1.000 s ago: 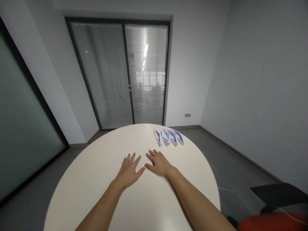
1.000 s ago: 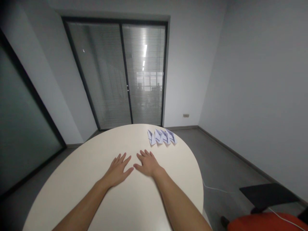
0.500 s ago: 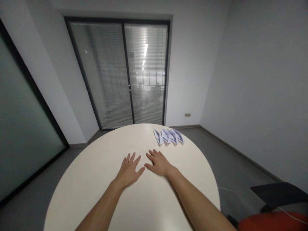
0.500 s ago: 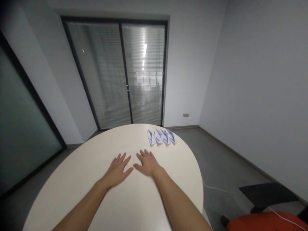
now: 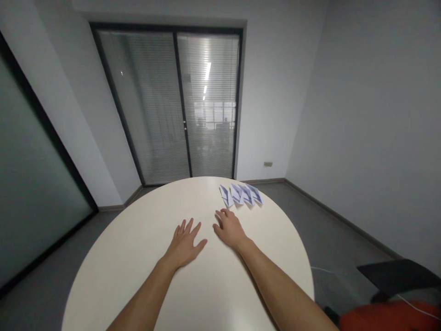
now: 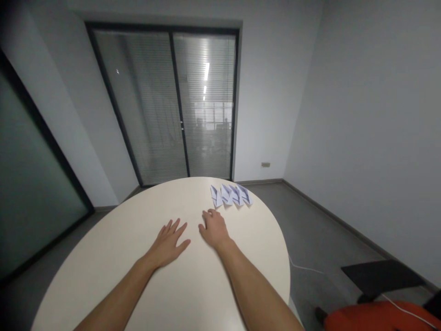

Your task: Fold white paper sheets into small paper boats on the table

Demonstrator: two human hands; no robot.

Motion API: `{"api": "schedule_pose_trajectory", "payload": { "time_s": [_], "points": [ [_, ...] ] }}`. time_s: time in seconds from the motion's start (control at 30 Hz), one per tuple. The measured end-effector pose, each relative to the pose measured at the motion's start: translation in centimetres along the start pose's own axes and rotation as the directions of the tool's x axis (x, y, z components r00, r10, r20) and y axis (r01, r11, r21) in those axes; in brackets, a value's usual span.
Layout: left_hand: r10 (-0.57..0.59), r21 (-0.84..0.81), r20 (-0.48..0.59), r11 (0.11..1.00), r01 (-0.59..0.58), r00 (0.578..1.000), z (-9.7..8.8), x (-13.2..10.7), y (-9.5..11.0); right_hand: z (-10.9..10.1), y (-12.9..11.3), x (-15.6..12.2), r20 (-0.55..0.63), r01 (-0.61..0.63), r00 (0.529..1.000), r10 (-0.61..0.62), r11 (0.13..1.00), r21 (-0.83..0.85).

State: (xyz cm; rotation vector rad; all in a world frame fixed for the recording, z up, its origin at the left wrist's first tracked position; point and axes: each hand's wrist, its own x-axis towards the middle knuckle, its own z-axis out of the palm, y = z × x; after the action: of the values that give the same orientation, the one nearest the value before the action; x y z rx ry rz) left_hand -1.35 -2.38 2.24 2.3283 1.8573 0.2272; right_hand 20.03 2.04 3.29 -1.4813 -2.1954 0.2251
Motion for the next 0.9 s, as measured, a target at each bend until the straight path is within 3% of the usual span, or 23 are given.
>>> {"api": "schedule_pose_trajectory", "payload": {
  "time_s": [0.1, 0.17, 0.67, 0.9],
  "points": [
    [0.004, -0.002, 0.000, 1.000, -0.004, 1.000, 0.0, -0.2, -0.2, -0.2, 0.3, 0.2, -0.118, -0.170, 0.979, 0.167, 0.985, -0.018],
    [0.008, -0.009, 0.000, 1.000, -0.008, 1.000, 0.0, -0.3, -0.3, -0.4, 0.6, 0.2, -0.135, -0.219, 0.967, 0.214, 0.975, -0.024],
    [0.008, -0.026, -0.003, 1.000, -0.009, 1.000, 0.1, -0.5, -0.6, 0.2, 2.1, 0.9, -0.071, -0.255, 0.966, 0.250, 0.963, -0.082],
    [-0.004, -0.023, -0.015, 1.000, 0.004, 1.000, 0.2, -0.3, -0.7, -0.2, 2.3, 1.0, -0.139, -0.215, 0.966, 0.220, 0.975, 0.051]
  ]
}}
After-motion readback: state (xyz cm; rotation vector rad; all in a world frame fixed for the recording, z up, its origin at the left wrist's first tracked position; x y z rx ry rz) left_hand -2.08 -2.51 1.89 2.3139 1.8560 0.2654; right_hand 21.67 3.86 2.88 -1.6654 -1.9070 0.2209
